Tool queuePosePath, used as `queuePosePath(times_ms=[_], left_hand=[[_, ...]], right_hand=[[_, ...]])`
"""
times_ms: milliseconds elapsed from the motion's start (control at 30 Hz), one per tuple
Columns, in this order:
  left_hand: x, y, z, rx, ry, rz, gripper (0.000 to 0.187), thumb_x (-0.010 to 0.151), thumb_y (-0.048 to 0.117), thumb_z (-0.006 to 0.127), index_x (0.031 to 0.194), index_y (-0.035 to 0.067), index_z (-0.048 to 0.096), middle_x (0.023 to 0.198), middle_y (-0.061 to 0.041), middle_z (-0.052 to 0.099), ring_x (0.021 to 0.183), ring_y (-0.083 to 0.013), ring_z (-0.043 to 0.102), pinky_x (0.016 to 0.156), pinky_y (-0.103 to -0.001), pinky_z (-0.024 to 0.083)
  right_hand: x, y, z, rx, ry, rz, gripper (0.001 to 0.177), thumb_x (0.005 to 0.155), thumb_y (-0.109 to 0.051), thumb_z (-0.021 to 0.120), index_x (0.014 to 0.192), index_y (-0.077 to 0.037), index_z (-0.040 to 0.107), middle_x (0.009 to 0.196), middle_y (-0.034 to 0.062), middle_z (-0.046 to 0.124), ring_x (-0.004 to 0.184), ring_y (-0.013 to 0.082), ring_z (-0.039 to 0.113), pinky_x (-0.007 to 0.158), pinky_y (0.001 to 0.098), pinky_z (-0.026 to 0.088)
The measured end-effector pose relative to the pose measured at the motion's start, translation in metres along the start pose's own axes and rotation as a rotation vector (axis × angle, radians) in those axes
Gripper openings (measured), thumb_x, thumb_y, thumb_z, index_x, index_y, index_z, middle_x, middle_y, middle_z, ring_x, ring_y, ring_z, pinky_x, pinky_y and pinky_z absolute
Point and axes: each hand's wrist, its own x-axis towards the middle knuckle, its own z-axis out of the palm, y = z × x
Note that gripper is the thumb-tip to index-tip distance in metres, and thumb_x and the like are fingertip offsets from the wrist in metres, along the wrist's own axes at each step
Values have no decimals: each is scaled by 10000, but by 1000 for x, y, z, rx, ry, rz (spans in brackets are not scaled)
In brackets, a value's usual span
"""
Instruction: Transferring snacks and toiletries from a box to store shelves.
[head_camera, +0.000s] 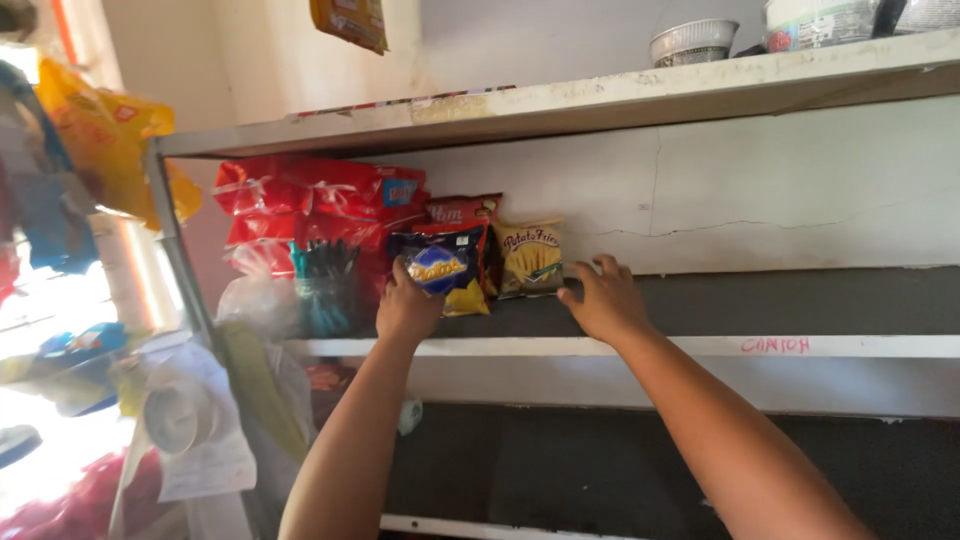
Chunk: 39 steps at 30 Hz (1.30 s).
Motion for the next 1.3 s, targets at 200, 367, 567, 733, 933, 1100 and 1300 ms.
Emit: queuePosePath(times_ms=[200,367,567,733,933,1100,1300], left_hand=[[66,-28,50,-140,-186,-131,1311,814,494,786,1648,102,-147,1456,-298,537,1376,-400,532,1150,-445,424],[75,-29,43,-96,-80,-126,1339,738,580,882,1583,50,-10,1436,-243,544,1361,-379,509,1173,-515,290],[79,-20,59,-250,-177,-5,812,725,499,855,1343,47,584,1282,-213,723,1143,-317,695,974,-433,530],[80,-5,83,-939,-563,173,512,720,251,822,1178,70,682,1178,-205,743,948,-256,763,813,-406,646],[79,27,54,-371,-447,457,498,845,480,697,1178,112,736,1196,-123,733,1106,-264,666,958,-409,510],[183,-58,147,-233,-12,-65,1100,789,546,820,1557,44,215,1519,-278,455,1400,-412,465,1140,-460,406],[152,-22,126,-165,-237,-149,1408,798,530,807,1620,103,-253,1591,-331,348,1443,-422,434,1200,-449,352]], right_hand=[[32,29,36,112,-294,110,869,887,-598,664,1604,-249,320,1651,149,284,1535,363,266,1232,482,301],[33,33,42,167,-339,-3,957,879,-633,647,1608,-145,264,1675,152,249,1562,333,210,1244,463,255],[30,23,30,215,-392,78,1038,874,-676,613,1636,-155,138,1692,152,192,1577,320,179,1257,452,229],[36,30,39,345,-420,113,1183,861,-674,673,1642,-130,-31,1689,208,136,1559,360,193,1239,462,252],[21,24,15,557,-227,183,1315,723,-403,861,1659,-153,-28,1538,271,437,1430,377,479,1171,403,387],[30,46,41,425,-114,118,1004,790,-354,883,1545,-25,309,1414,258,568,1332,349,556,1088,381,434],[14,26,16,527,-207,179,462,797,-292,826,1178,-53,720,1104,132,793,978,261,749,889,369,544]])
